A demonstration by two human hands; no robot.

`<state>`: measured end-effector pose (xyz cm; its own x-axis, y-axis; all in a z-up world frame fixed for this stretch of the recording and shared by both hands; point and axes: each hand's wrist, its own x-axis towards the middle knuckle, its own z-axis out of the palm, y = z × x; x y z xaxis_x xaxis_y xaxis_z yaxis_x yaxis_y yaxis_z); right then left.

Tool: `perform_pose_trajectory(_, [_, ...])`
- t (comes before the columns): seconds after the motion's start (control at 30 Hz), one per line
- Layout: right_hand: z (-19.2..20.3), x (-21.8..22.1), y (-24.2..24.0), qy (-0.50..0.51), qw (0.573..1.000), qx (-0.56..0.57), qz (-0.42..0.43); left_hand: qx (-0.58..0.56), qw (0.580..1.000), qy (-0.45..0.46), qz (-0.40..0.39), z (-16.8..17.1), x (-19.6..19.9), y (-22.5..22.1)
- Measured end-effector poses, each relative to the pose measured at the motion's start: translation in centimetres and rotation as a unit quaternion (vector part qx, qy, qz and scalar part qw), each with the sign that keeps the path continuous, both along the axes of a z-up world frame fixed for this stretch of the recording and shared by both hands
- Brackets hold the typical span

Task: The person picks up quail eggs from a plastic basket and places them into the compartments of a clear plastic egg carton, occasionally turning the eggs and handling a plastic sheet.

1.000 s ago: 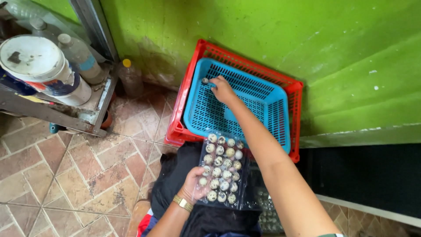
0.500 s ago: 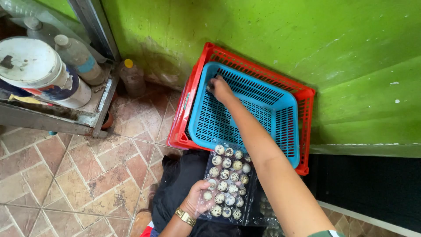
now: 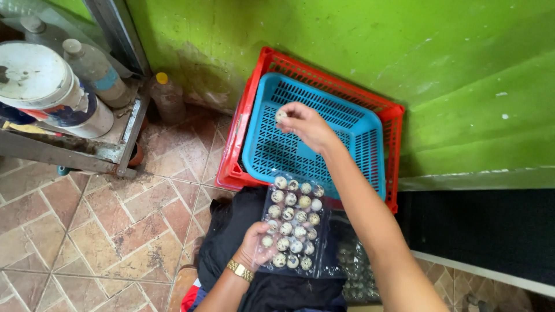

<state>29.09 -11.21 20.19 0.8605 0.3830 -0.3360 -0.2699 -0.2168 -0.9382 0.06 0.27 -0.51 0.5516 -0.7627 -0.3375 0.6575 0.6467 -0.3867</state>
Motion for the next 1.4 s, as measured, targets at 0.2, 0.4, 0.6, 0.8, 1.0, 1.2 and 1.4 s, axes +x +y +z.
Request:
perform_pose_trajectory(0.2, [3.3,-13.2,-6.0,0.063,0.95,0.3,-0.056,0.088,0.995,0.016,0.045,1.3,1.1,0.3])
perform_pose_trajectory(0.4, [2.4,-24.7,-10.1,0.108,0.881,0.422,-0.185,0.089,0.99,-0.077,0.082,1.6,1.4,0.2])
perform_pose_trajectory(0.6, [4.3,-31.2,-11.0,0.067,0.855,0.438,-0.27,0.108,0.984,-0.104,0.099,-8.2,0.7,0.5])
perform_pose_trajectory(0.8, [5.0,-34.0,-11.8,0.022,0.866,0.385,-0.32,0.096,0.982,-0.127,0.104,0.9,1.0,0.7])
perform_pose_trajectory(1.0, [5.3,-34.7,-11.1,0.027,0.871,0.379,-0.312,0.098,0.981,-0.122,0.115,-0.1,1.0,0.6])
perform_pose_trajectory(1.2, [5.1,-34.9,-10.3,0.007,0.882,0.345,-0.321,0.095,0.981,-0.12,0.115,5.0,0.6,0.5])
perform_pose_trajectory(1.4, [7.1,-34.8,-7.9,-0.118,0.917,0.181,-0.336,0.105,0.982,-0.108,0.116,6.2,0.6,0.5])
